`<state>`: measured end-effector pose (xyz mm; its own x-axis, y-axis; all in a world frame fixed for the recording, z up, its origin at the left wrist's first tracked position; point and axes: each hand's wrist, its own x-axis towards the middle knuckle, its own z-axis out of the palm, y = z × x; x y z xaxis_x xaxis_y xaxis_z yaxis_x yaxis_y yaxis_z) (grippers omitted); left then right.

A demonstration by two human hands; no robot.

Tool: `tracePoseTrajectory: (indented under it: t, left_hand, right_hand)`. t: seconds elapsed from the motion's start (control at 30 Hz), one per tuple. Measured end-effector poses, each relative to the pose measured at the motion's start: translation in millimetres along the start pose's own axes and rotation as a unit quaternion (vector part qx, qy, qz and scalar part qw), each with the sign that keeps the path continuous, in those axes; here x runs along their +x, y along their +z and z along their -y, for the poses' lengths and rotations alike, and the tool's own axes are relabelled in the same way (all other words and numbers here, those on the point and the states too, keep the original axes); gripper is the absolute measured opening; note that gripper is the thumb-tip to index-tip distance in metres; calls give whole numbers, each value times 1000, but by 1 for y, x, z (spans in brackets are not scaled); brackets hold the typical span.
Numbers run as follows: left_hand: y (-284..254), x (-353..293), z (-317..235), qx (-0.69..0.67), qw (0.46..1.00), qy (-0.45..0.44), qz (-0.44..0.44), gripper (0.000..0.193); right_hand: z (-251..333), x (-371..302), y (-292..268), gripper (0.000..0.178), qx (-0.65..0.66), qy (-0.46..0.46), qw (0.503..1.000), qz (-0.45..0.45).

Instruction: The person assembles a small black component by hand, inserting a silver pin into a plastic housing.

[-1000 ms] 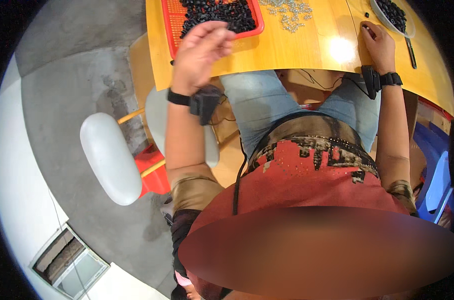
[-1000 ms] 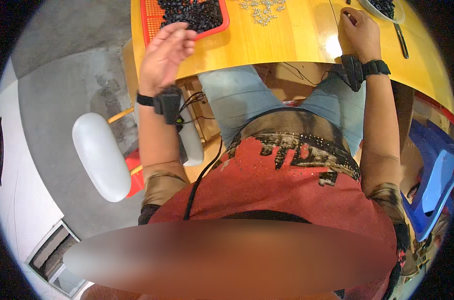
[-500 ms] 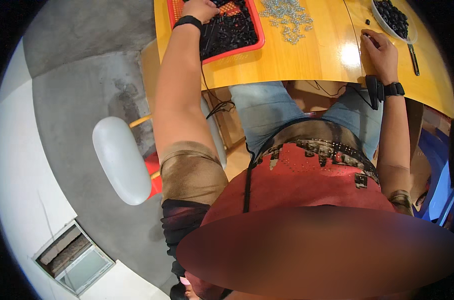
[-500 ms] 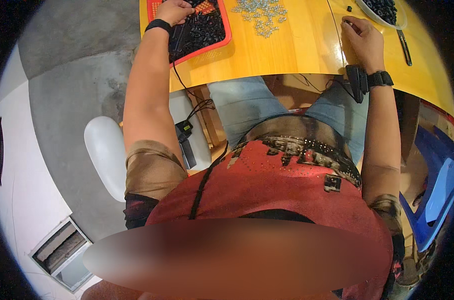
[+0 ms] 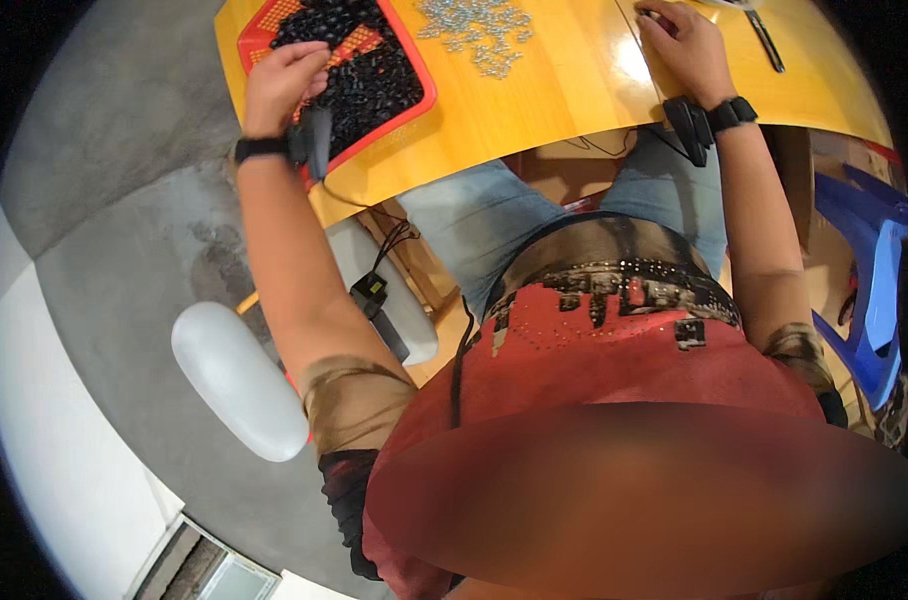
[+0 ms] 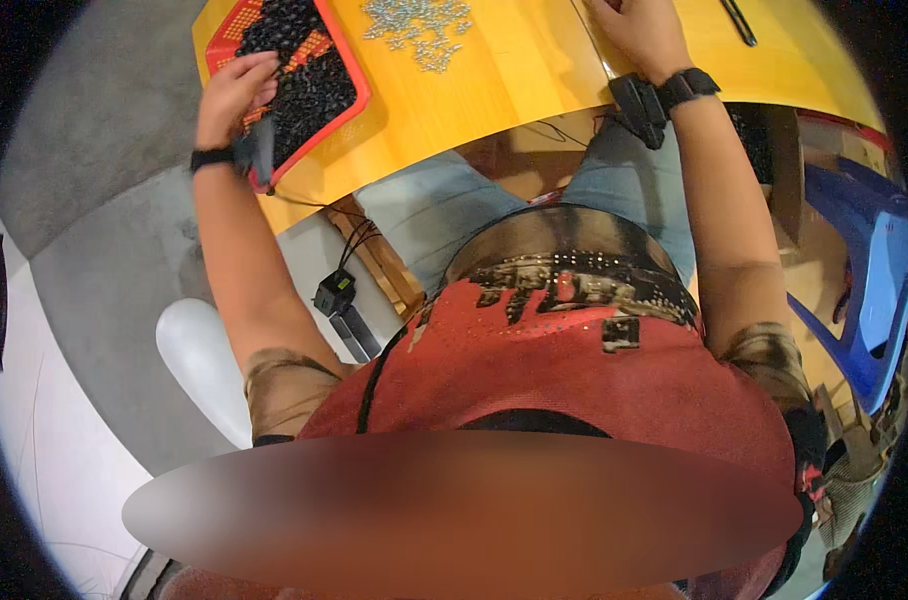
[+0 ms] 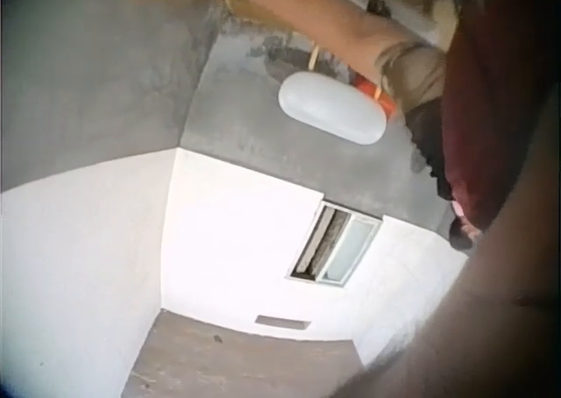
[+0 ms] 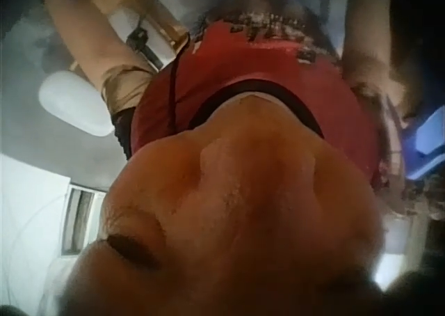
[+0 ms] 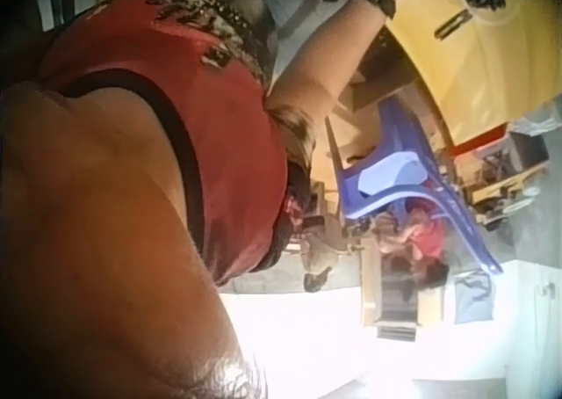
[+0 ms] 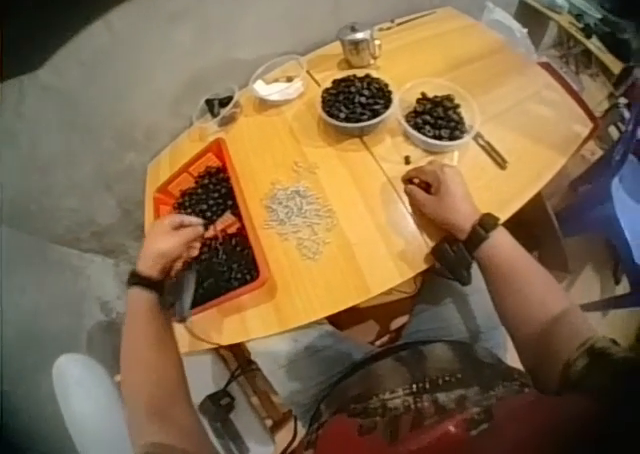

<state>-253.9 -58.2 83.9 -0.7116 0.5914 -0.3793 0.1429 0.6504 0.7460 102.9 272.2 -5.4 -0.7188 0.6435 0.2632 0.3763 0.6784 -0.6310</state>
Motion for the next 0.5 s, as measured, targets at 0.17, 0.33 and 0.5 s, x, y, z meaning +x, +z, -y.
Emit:
tracePoseTrajectory:
  t: [0.17, 0.33, 0.5]
  left_hand:
    - [43, -102, -17, -256, 962, 52, 84, 27]
    - [130, -141, 2, -456, 852, 94, 239, 29]
    - [215, -115, 6, -608, 754, 68, 240, 37]
  right_hand:
    - [-15, -3, -1, 26, -35, -8, 999, 1]
    - [-30, 12, 6, 28, -30, -32, 999, 6]
    - [-26, 20, 4, 38, -22, 1, 999, 30]
